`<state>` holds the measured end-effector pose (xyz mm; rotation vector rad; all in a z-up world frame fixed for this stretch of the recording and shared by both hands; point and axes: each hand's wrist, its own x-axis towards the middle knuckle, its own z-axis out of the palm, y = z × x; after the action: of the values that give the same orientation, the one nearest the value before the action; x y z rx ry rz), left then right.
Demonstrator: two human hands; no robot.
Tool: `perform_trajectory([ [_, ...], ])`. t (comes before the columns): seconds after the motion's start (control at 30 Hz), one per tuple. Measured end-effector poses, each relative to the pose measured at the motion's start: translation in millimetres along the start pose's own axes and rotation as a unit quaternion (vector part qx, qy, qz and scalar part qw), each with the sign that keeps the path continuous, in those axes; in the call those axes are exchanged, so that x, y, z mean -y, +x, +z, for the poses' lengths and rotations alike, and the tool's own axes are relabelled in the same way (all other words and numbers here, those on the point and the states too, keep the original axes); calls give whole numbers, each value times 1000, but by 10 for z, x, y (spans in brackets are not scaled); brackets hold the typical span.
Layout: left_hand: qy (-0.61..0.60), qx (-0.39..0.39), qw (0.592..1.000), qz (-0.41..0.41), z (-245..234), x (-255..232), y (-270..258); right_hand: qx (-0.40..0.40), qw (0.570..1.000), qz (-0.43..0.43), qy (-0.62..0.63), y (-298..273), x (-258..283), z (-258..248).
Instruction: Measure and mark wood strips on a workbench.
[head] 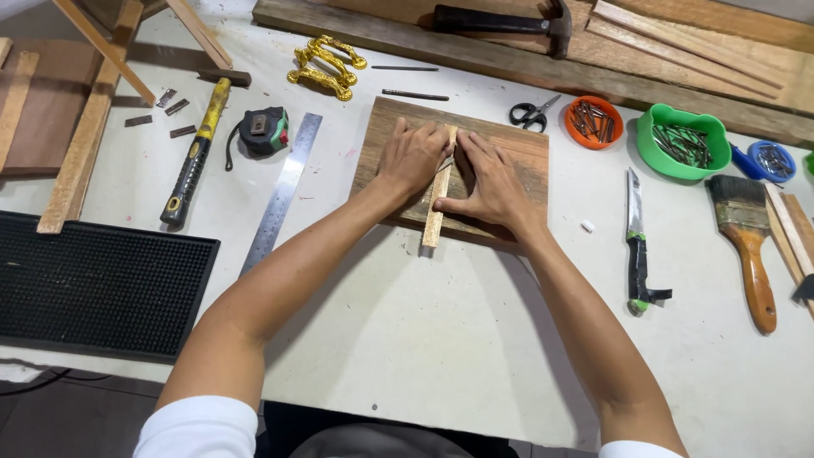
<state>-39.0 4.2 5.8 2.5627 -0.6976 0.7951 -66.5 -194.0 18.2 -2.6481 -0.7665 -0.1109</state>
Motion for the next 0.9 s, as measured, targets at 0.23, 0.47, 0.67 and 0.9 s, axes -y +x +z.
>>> perform_trajectory([
  [0.23,-29,6,999,-24,429,276,362,-9,1000,-15,23,34,-31,0],
  [0.47,-49,-10,998,-37,459,295,412,-3,1000,7,24,59,-35,29],
  [0.67,-41,17,999,-12,210,119,129,4,1000,10,18,41,10,-25],
  [0.9,-42,67,997,-4,-35,-46,-286,7,1000,-5,4,-22,73,-78],
])
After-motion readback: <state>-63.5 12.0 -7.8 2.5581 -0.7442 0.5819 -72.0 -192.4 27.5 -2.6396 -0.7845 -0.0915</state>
